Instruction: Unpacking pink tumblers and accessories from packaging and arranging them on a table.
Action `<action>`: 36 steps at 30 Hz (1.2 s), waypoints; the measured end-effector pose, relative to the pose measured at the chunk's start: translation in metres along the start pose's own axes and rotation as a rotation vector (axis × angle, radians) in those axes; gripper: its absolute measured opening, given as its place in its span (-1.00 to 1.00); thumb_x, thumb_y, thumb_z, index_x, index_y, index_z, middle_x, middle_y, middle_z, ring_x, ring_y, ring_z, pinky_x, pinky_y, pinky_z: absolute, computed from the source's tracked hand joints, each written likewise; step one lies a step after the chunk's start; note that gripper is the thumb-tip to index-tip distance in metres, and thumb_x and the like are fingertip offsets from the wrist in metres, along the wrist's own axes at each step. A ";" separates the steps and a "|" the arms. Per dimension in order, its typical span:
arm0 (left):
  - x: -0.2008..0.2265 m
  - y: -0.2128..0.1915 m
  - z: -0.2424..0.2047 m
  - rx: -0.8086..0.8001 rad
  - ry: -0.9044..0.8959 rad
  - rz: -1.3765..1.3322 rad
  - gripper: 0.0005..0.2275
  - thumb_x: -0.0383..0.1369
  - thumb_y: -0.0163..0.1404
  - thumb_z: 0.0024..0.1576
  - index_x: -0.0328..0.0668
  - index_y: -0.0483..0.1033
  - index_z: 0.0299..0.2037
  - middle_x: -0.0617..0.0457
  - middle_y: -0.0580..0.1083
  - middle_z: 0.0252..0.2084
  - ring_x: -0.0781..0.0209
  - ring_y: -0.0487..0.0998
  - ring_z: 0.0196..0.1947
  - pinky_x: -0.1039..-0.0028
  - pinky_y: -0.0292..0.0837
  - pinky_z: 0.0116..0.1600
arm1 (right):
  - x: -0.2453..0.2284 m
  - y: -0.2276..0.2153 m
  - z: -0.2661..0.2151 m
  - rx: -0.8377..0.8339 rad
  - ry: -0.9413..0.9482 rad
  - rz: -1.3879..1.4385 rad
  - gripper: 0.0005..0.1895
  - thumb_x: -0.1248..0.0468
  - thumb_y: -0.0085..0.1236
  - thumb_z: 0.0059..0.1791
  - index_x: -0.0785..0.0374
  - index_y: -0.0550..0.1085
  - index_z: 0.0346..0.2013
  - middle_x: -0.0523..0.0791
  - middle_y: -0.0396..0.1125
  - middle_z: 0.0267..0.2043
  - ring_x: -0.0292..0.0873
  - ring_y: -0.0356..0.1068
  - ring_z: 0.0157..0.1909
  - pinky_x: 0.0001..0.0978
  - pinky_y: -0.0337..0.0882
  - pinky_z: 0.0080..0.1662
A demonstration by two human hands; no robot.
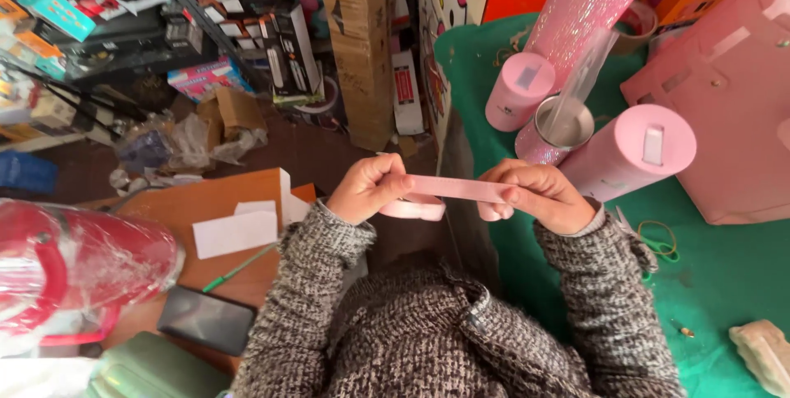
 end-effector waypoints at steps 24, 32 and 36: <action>0.011 0.018 0.015 0.034 0.077 -0.077 -0.81 -0.32 0.06 0.35 -0.24 0.43 -0.27 0.27 0.35 -0.36 0.51 0.32 -0.34 0.61 0.28 -0.22 | 0.035 -0.025 -0.019 0.066 0.067 0.164 -0.68 0.14 0.06 0.12 0.39 0.57 -0.16 -0.01 0.35 0.09 -0.05 0.43 0.09 -0.24 0.41 0.10; 0.041 0.018 0.013 -0.140 -0.018 0.025 -0.88 -0.39 0.05 0.28 -0.30 0.50 -0.21 0.22 0.43 -0.36 0.46 0.43 -0.33 0.57 0.39 -0.22 | 0.008 -0.013 -0.004 0.024 0.129 -0.130 -0.69 0.21 -0.07 0.15 0.38 0.53 -0.04 -0.09 0.38 -0.12 -0.22 0.34 -0.18 -0.36 0.37 -0.12; 0.062 0.039 0.016 -0.170 0.119 0.245 -0.85 -0.36 0.06 0.29 -0.31 0.54 -0.20 0.15 0.51 -0.38 0.41 0.54 -0.36 0.52 0.43 -0.24 | -0.002 -0.001 0.005 -0.001 0.062 -0.414 -0.72 0.20 -0.05 0.15 0.35 0.53 -0.12 -0.13 0.37 -0.20 -0.22 0.35 -0.18 -0.33 0.39 -0.10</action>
Point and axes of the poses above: each hand's wrist, its own z-axis towards the middle knuckle, its own y-axis out of the palm, x = y × z, the point moved 3 cm from there along z, towards the middle knuckle
